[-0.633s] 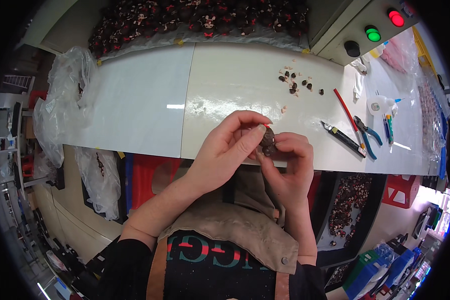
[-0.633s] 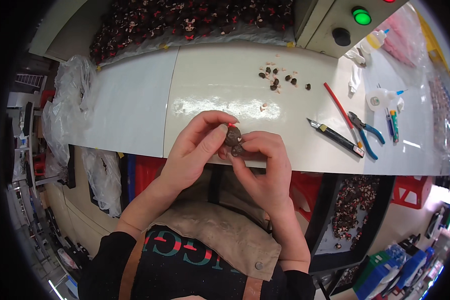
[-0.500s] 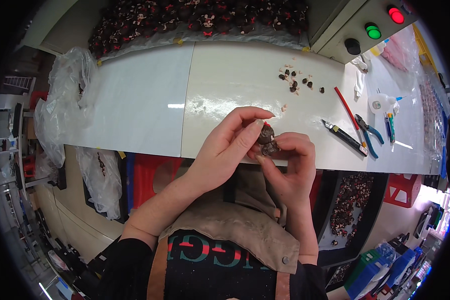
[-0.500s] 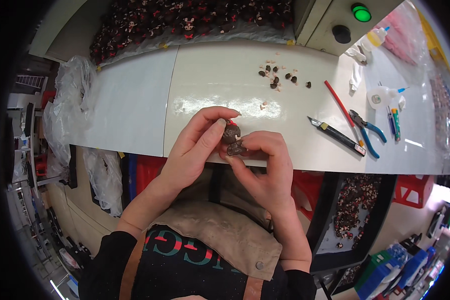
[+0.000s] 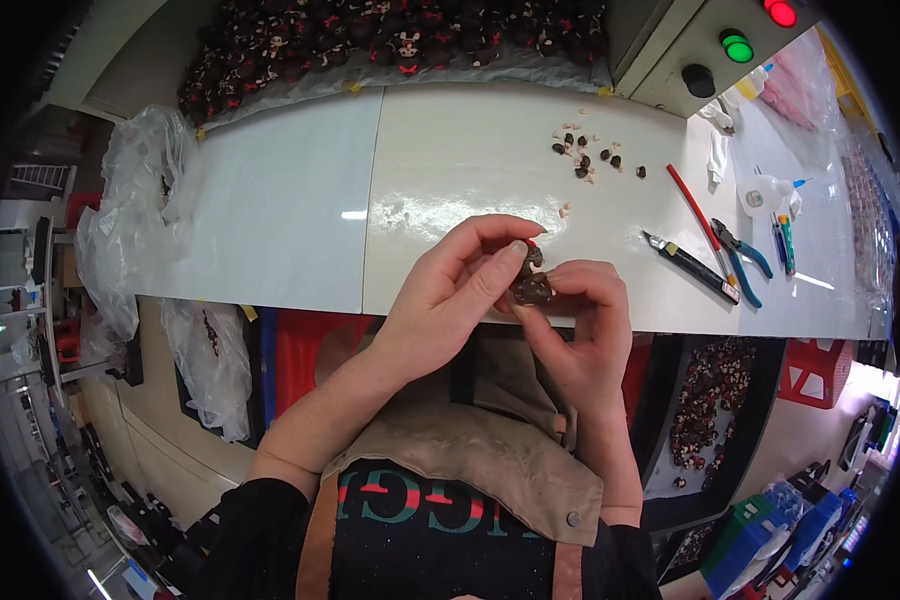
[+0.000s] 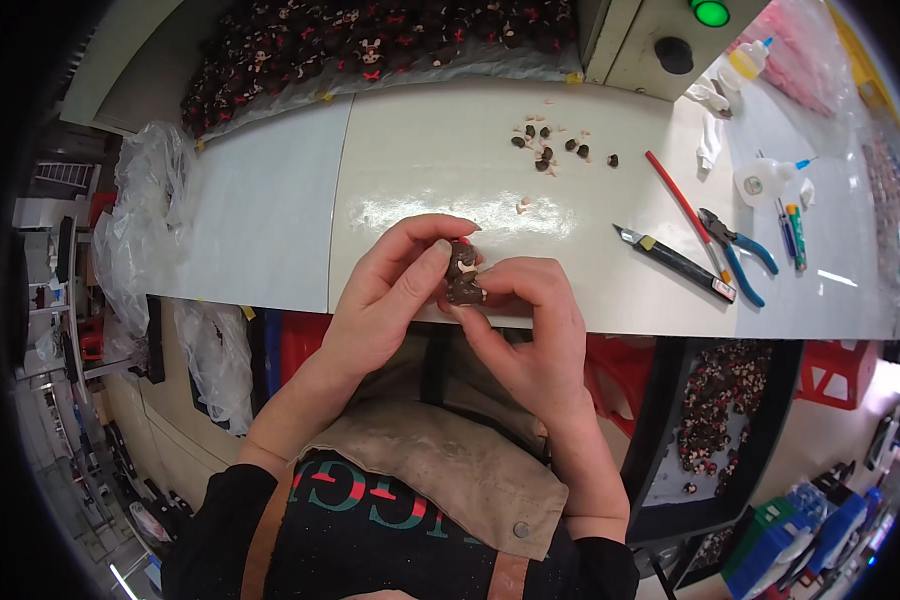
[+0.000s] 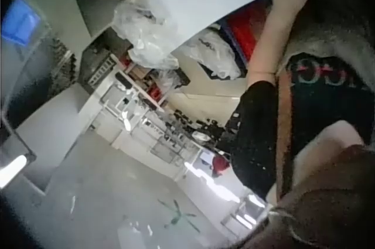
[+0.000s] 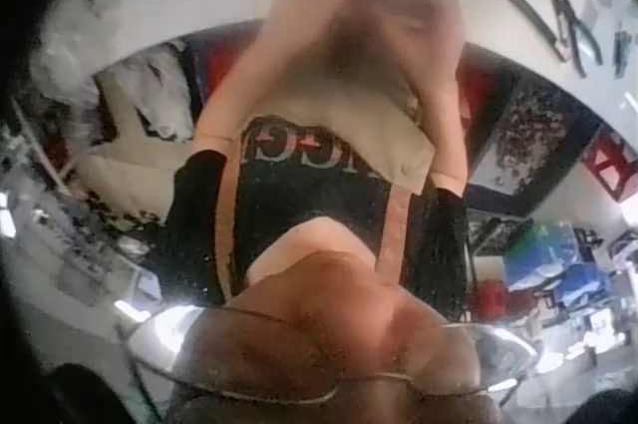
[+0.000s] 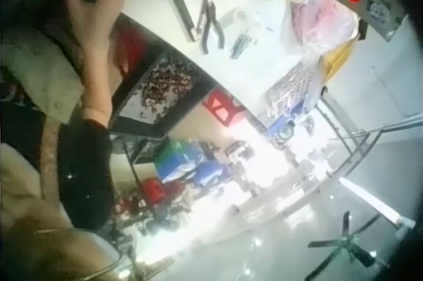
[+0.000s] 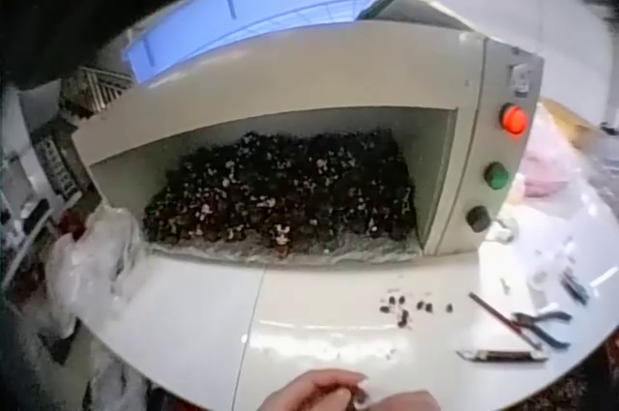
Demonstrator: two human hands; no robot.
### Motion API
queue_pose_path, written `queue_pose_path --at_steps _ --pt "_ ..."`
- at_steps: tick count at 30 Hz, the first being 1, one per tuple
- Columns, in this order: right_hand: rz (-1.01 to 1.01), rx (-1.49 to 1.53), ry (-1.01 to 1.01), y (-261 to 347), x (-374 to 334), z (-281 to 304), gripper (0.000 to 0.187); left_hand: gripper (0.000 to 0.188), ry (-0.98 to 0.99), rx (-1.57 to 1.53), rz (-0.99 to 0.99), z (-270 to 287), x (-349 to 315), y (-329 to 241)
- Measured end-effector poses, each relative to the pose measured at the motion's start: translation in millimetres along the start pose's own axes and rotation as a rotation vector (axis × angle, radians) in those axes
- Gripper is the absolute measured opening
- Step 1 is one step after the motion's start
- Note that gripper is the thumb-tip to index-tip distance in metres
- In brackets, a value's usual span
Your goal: Glue and assemble small components onto toy figurines at a factory workbench.
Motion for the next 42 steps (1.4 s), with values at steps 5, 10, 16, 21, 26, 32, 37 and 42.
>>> queue_pose_path --at_steps 5,10,16,21,26,32,37,42 --pt "-0.039 0.038 0.023 1 0 1 0.043 0.028 -0.001 -0.008 0.001 2 1 3" --pt "-0.05 0.07 0.015 2 1 0 0.043 0.028 0.0 -0.02 -0.015 2 1 3" --pt "-0.069 0.118 0.014 3 1 -1 0.041 0.026 -0.011 -0.086 -0.034 2 -1 2" --pt "-0.051 0.111 -0.053 2 3 -3 0.034 0.025 0.0 -0.1 -0.048 3 -1 2" --pt "-0.1 0.184 -0.056 3 -1 -2 0.034 0.032 0.028 -0.117 -0.052 1 -3 0" --pt "-0.147 0.276 -0.074 -1 -4 -1 0.032 0.051 0.065 0.12 -0.173 -4 -10 3" --pt "-0.178 0.096 0.007 10 0 3 0.03 0.05 0.053 0.046 -0.167 -2 -10 6" --pt "-0.027 -0.505 -0.06 30 11 53 0.024 0.047 0.046 0.168 -0.169 -1 -15 6"
Point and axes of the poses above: each hand's wrist, its own x-axis towards the middle knuckle, its own z-axis out of the back of the hand, y = z × x, the point moved 2 cm from there along x, towards the middle knuckle, and after that the axes turned 3 degrees about y, right-handed, at the moved point
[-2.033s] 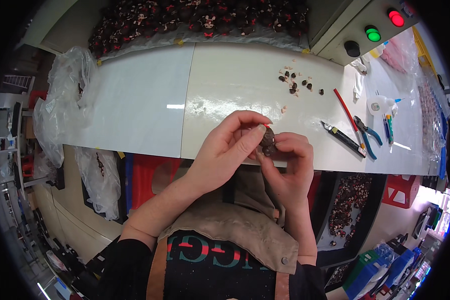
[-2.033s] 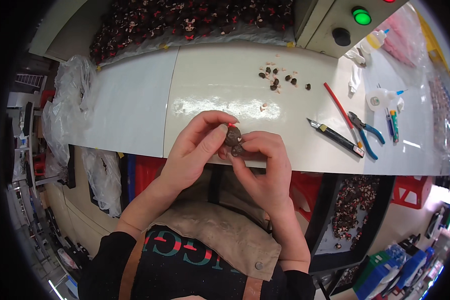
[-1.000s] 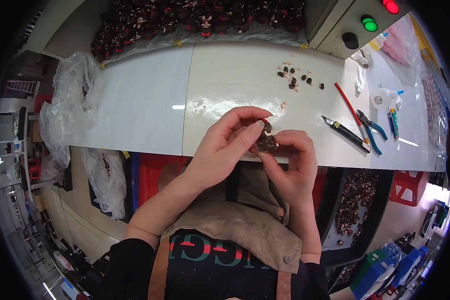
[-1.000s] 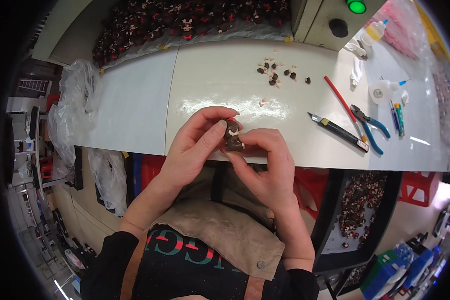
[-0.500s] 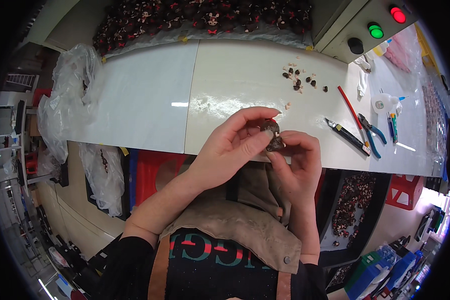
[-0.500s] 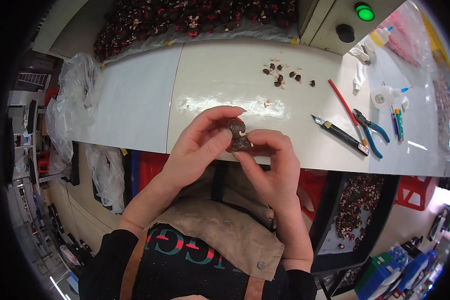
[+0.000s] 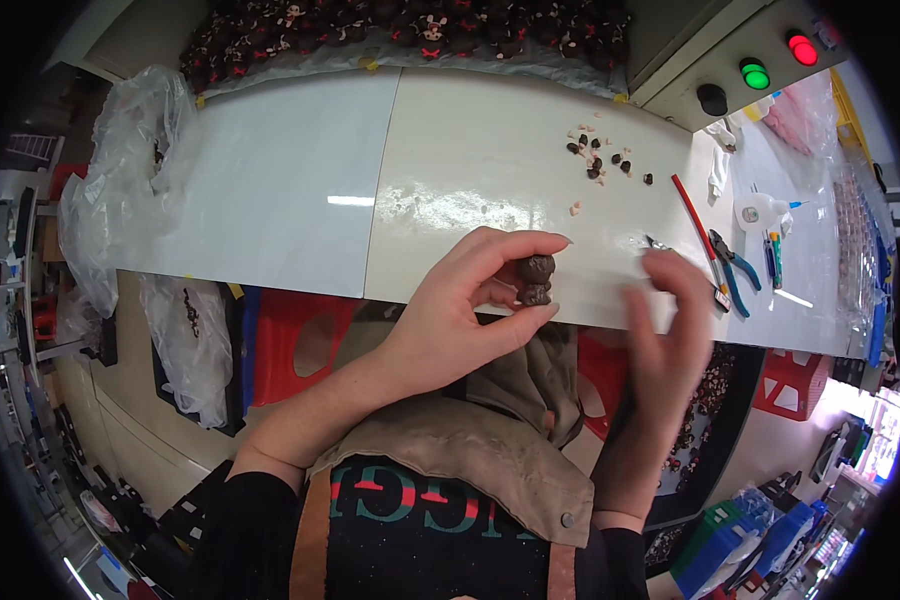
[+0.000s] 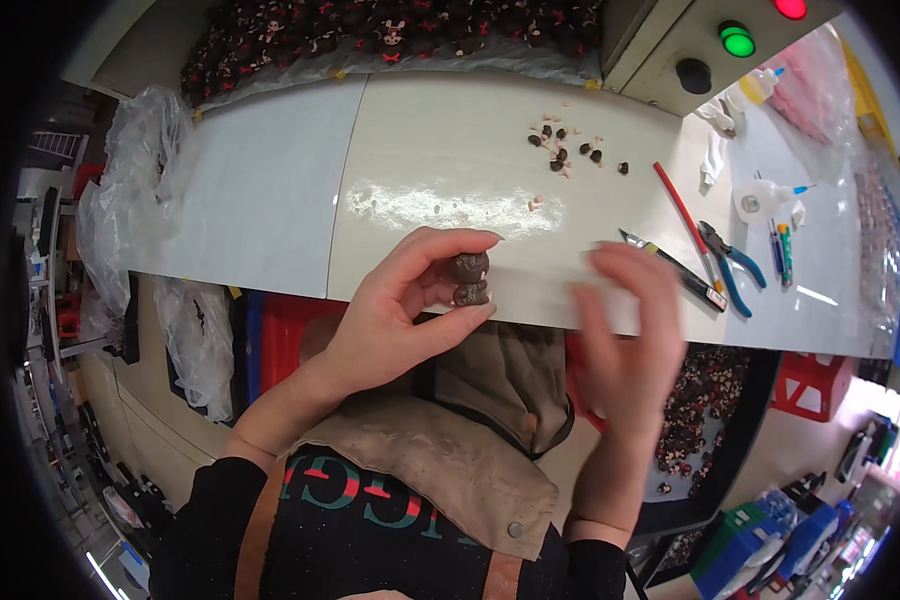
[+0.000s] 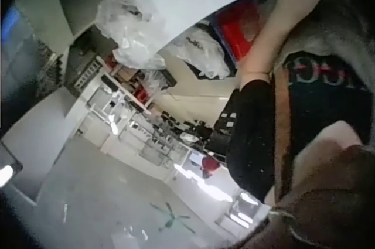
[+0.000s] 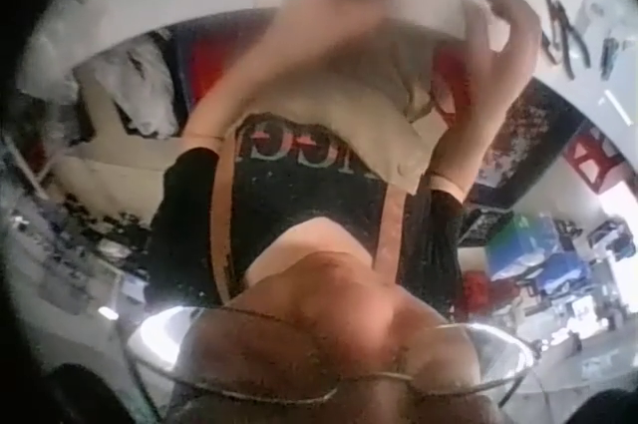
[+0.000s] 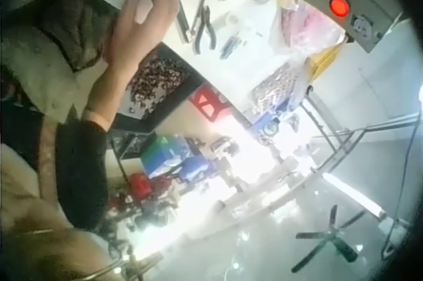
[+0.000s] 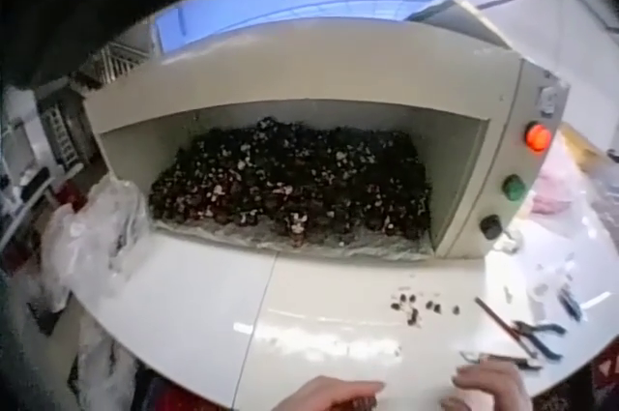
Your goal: Glue and assemble small components onto toy figurines at a factory workbench.
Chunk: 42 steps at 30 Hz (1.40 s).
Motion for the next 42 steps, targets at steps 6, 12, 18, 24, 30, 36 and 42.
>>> queue_pose_path --at_steps 6,12,18,24,30,36,42 --pt "-0.028 -0.508 0.084 -26 4 27 0.026 0.047 0.013 0.029 0.095 -5 -10 -5" --pt "-0.03 -0.535 0.201 -32 6 29 0.021 0.046 -0.005 0.064 0.074 -8 -15 3" --pt "0.024 -0.595 0.247 -39 10 24 0.016 0.045 -0.019 0.074 0.087 -6 -16 6" --pt "-0.126 -0.237 0.225 -13 -5 24 0.016 0.045 -0.02 0.116 0.075 -6 -14 9" --pt "-0.007 -0.094 0.617 15 1 7 0.015 0.045 -0.033 0.119 0.085 -6 -13 9" --pt "0.01 -0.097 0.758 20 4 -7 0.012 0.045 -0.015 0.107 0.108 -6 -13 12" --pt "0.045 -0.164 0.779 22 10 -17 0.013 0.046 -0.006 0.104 0.112 -4 -13 11"
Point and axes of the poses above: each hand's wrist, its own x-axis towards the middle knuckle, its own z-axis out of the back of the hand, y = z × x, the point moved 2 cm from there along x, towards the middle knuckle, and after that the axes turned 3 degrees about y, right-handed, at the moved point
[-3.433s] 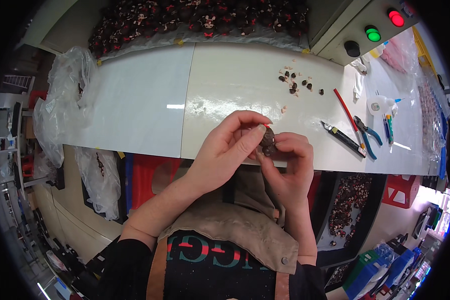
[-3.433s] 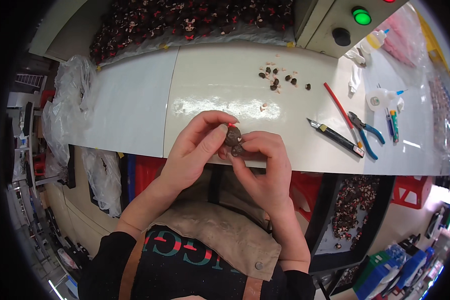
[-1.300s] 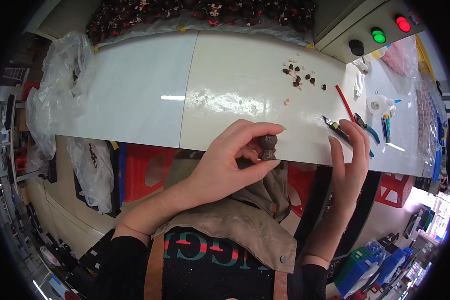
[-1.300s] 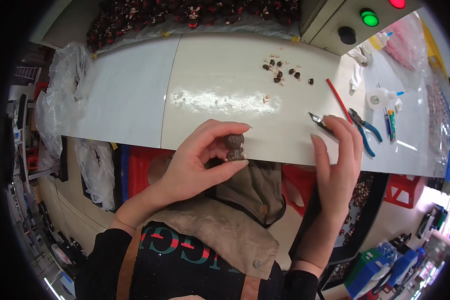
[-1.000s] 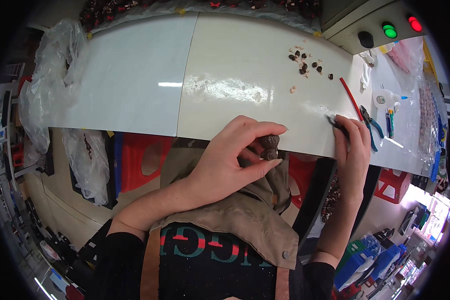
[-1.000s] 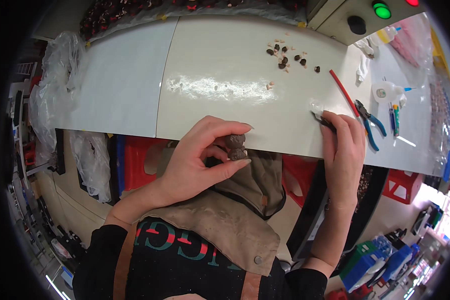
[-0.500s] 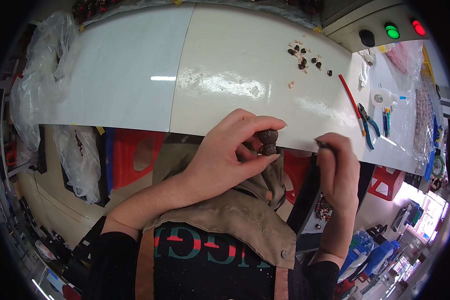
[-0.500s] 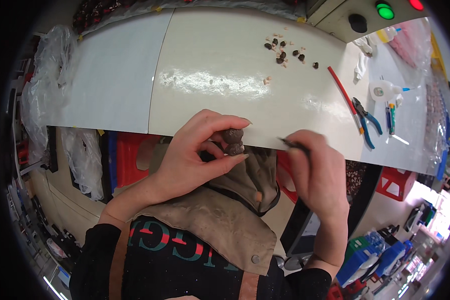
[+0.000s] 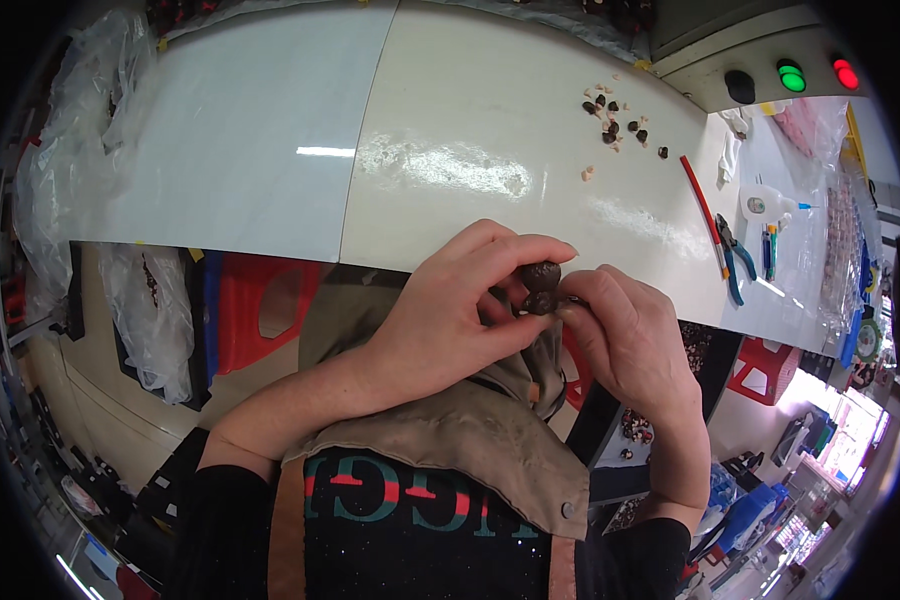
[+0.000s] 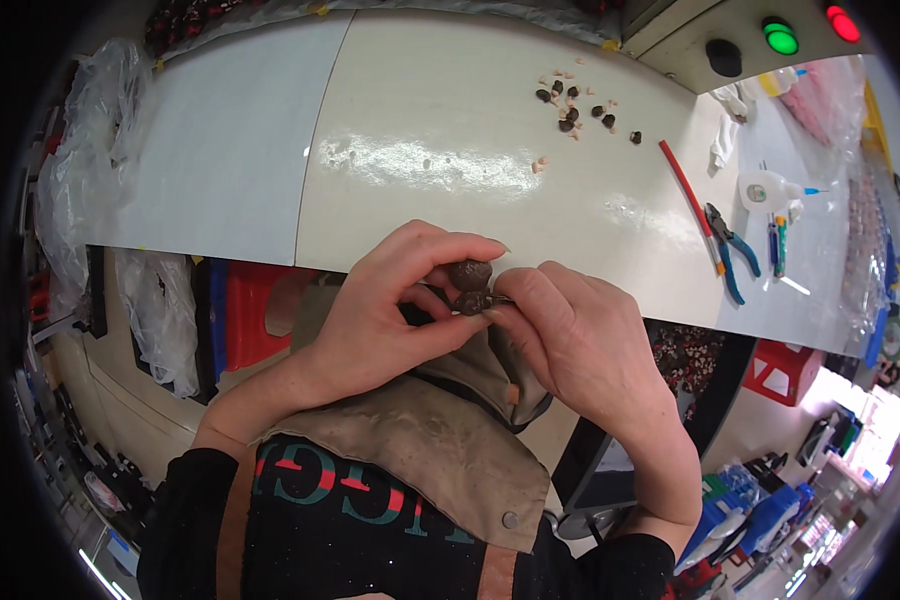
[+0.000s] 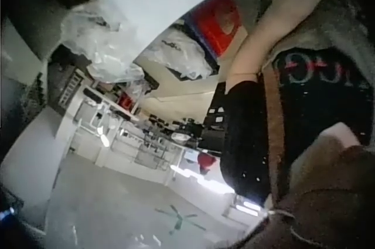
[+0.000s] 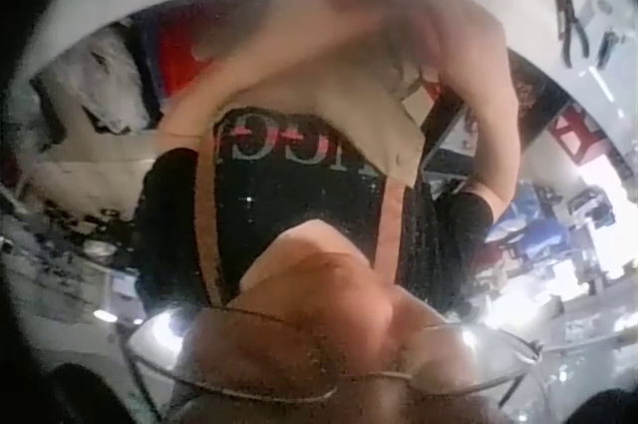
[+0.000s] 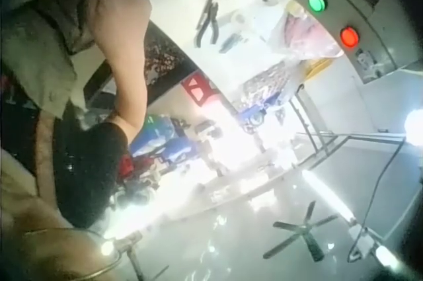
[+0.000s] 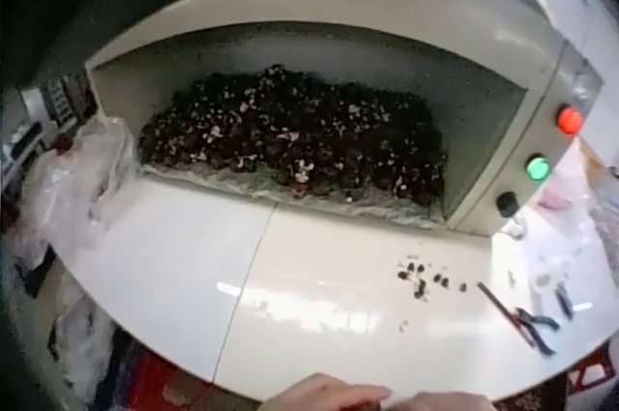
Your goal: Glue and assemble small components onto toy figurines at a factory workbench.
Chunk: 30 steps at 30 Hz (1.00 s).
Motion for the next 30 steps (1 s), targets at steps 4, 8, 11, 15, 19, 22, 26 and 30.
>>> queue_pose_path --at_steps 4,8,11,15,19,22,26,30 --pt "-0.009 -0.019 0.025 -0.8 1.6 -1.6 0.013 0.047 0.0 -0.01 -0.004 0.2 0.2 0.2" --pt "-0.003 -0.045 -0.027 0.3 2.4 -2.2 0.015 0.047 0.002 -0.004 -0.013 0.0 0.2 0.8" --pt "-0.017 -0.052 -0.005 0.3 2.5 -1.8 0.014 0.047 0.004 0.001 -0.004 0.2 0.0 0.4" --pt "-0.058 -0.039 0.094 1.3 2.5 2.4 0.013 0.046 0.01 0.027 -0.006 0.5 0.0 -1.4" --pt "-0.06 -0.046 0.111 0.5 3.3 3.0 0.013 0.046 0.003 0.02 -0.001 0.3 -0.7 -1.8" --pt "-0.045 -0.06 0.118 -0.6 3.7 2.1 0.013 0.047 0.004 0.012 0.001 1.0 -0.4 -2.5" --pt "-0.047 -0.003 0.12 -1.0 4.3 2.1 0.013 0.046 0.019 0.03 0.006 1.1 0.0 -2.1" --pt "-0.028 0.039 0.159 -4.7 6.7 2.1 0.014 0.046 0.021 0.007 -0.008 1.6 0.1 -1.9"
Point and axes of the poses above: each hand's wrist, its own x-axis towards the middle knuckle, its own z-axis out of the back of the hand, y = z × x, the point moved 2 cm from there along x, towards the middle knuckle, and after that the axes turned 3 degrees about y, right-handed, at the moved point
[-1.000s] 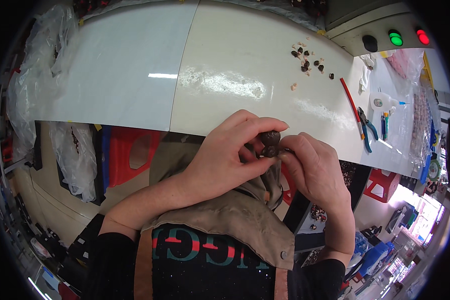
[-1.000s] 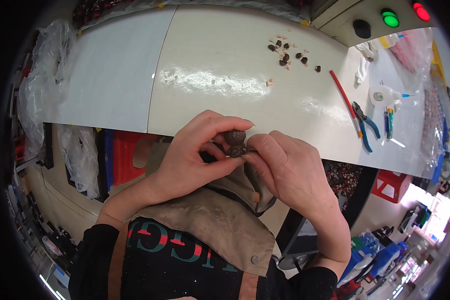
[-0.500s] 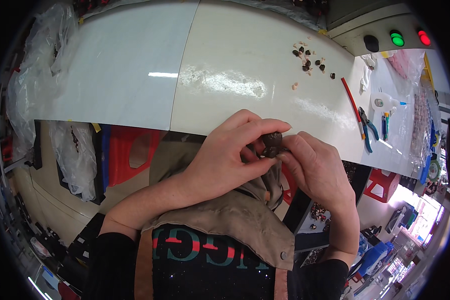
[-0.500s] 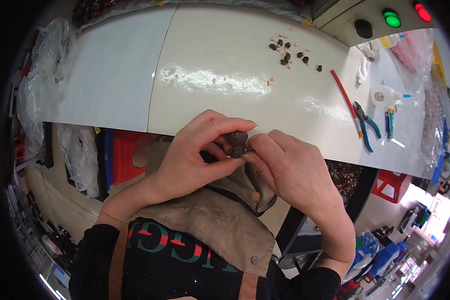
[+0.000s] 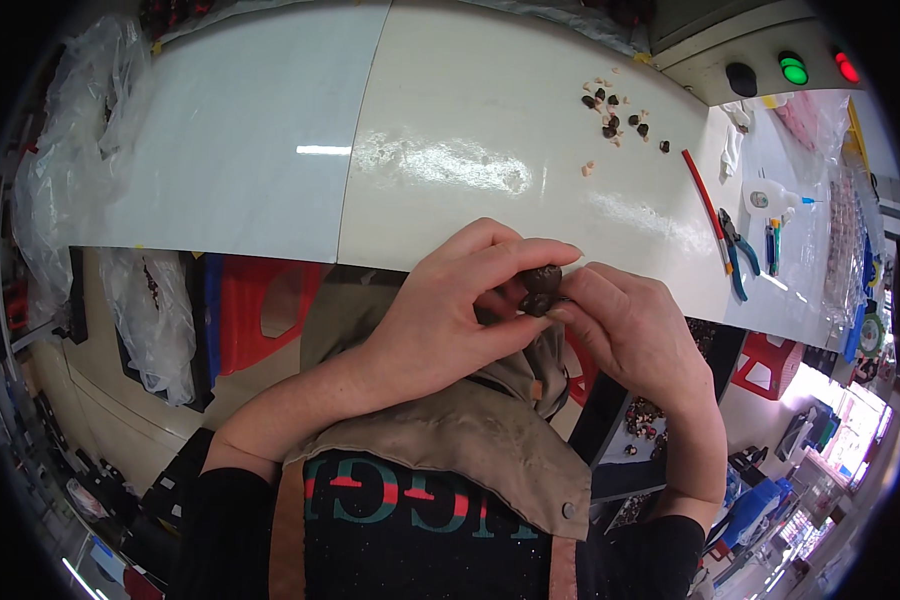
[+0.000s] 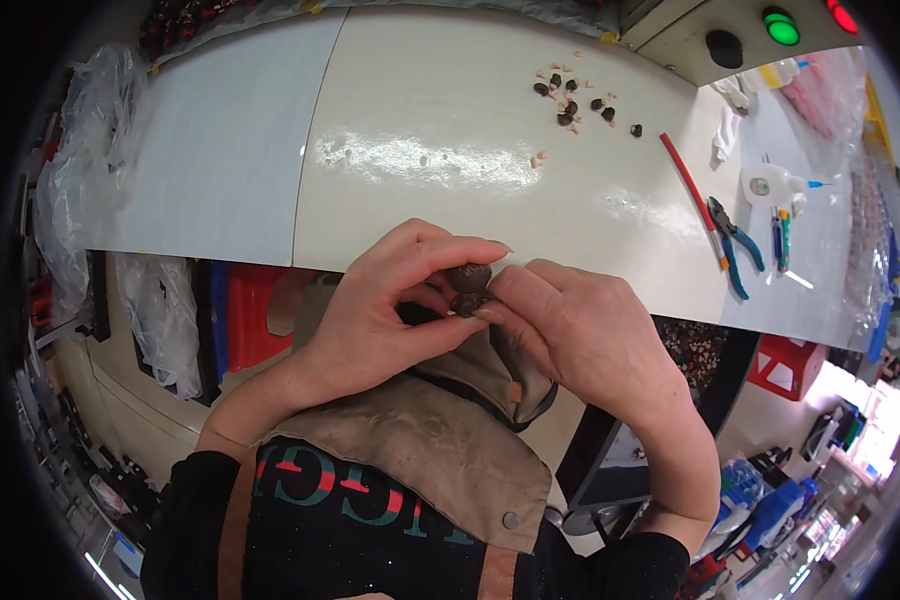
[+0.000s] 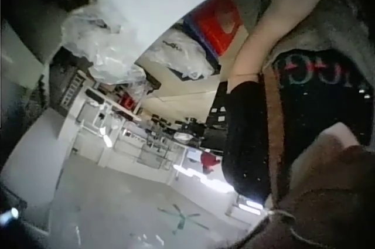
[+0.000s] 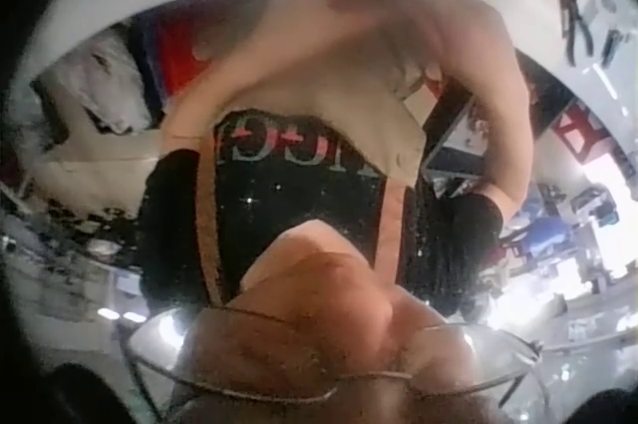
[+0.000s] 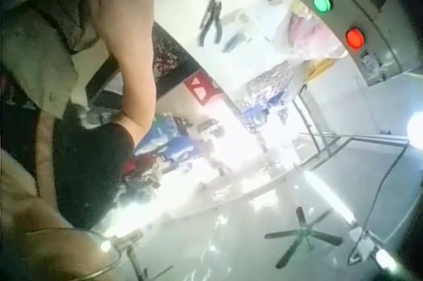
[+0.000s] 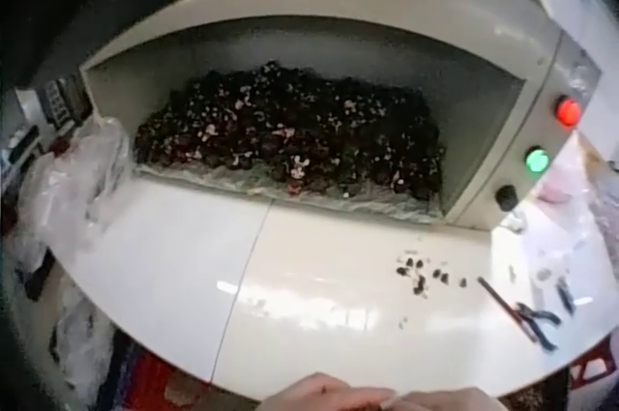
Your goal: Glue and assemble small components onto toy figurines at a factory workbench.
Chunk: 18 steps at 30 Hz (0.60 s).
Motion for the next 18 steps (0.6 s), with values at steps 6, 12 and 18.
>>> queue_pose_path --at_steps 6,12,18 --pt "0.02 0.004 -0.006 -1.0 1.6 1.2 0.012 0.045 0.012 0.011 0.013 0.2 -0.1 -0.7" --pt "0.038 -0.01 -0.027 -2.5 0.5 -1.0 0.013 0.045 0.014 0.018 0.019 0.0 -0.4 0.2" --pt "-0.006 -0.005 -0.015 0.5 0.4 -0.5 0.013 0.045 -0.012 0.006 0.005 0.0 -1.1 0.8"
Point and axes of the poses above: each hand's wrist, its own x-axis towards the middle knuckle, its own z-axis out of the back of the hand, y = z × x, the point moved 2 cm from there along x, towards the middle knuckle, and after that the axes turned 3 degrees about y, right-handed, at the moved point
